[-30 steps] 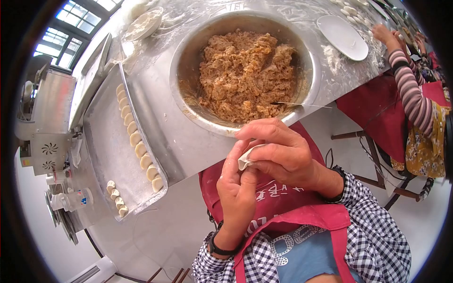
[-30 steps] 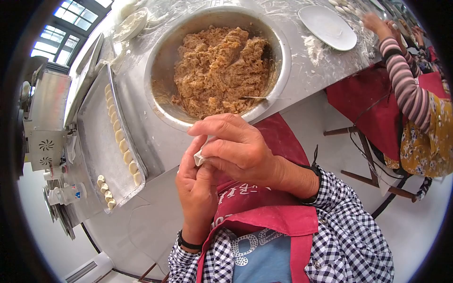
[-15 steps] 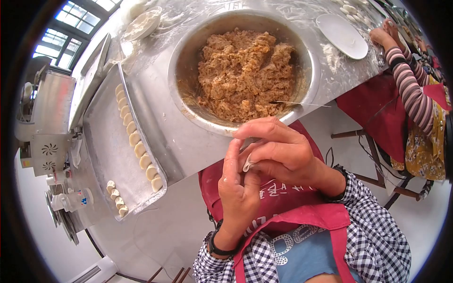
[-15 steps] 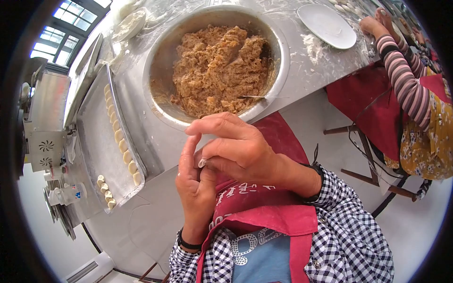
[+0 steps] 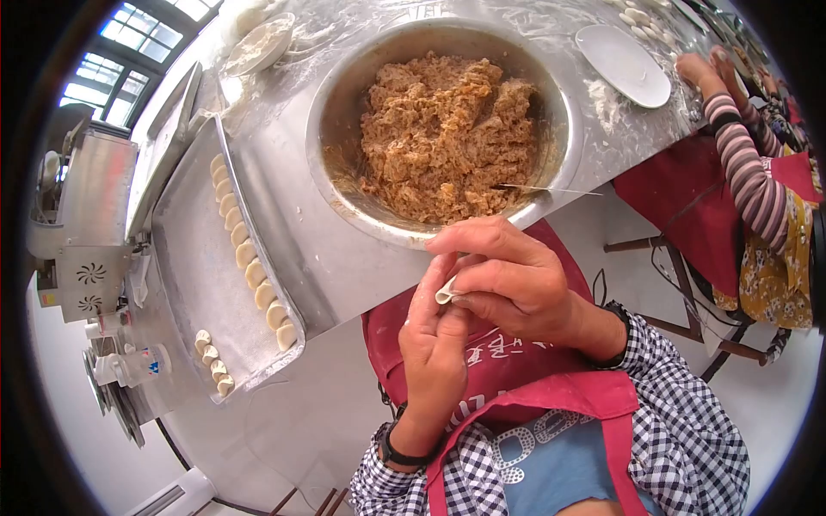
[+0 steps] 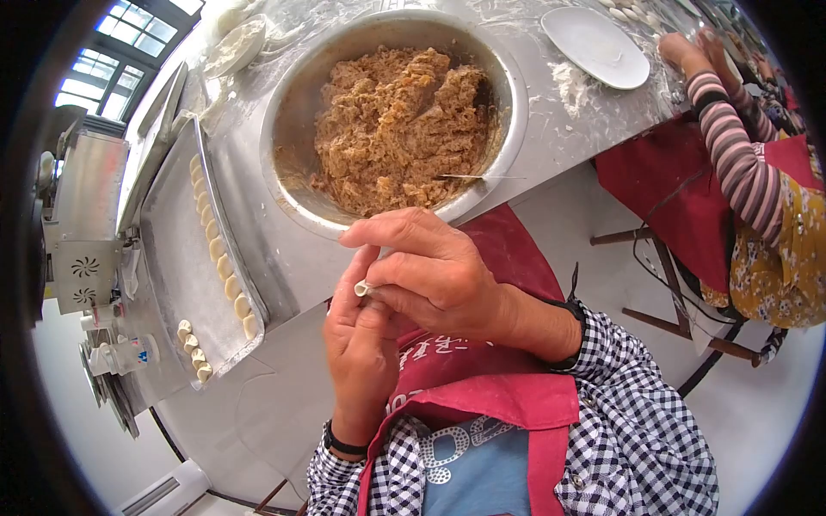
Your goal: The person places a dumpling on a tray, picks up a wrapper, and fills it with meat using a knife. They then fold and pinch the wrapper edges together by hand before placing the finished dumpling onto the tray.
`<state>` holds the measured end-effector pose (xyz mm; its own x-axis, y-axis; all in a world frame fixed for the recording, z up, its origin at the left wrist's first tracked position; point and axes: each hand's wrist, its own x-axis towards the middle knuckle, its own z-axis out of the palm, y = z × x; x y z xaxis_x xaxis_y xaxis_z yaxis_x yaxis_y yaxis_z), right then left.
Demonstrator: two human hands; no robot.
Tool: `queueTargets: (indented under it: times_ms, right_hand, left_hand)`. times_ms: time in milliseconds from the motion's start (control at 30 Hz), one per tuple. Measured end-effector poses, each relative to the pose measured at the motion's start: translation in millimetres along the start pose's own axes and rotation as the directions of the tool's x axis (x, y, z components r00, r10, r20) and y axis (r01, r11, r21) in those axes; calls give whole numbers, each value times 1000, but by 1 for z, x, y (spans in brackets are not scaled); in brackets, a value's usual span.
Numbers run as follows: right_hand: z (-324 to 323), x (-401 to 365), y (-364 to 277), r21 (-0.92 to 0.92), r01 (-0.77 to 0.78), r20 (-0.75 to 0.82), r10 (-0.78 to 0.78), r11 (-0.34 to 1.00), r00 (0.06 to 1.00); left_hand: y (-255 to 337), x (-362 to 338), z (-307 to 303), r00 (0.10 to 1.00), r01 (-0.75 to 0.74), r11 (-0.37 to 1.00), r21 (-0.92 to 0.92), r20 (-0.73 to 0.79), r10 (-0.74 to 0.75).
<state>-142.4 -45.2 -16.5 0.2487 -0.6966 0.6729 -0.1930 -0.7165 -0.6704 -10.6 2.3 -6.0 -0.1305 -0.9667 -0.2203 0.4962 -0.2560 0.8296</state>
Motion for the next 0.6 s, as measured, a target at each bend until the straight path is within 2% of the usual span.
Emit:
queueTargets:
  times_ms: [67,167,267,367,600]
  right_hand:
    - [1,1,0,-11,-1,22,1,1000,1000]
    - [-1,2,-1,-17,-1,87,3,1000,996]
    - [0,3,-6,3,-74,55,74,997,996]
    - [-3,7,-4,-24,-4,95,6,1000,995]
    - [-5,3,-4,27,-64,95,61,998,994]
  left_hand:
    - [-2,-2,-5,998,-49,921,386,52,32]
    - [-1,0,-9,993,-63,884,462,118,9]
    - [3,1,-2,996,-64,933,353,80,38]
    - [7,1,0,997,-23,948,319,71,0]
    - [9,1,-1,997,27,956,293,65,-49]
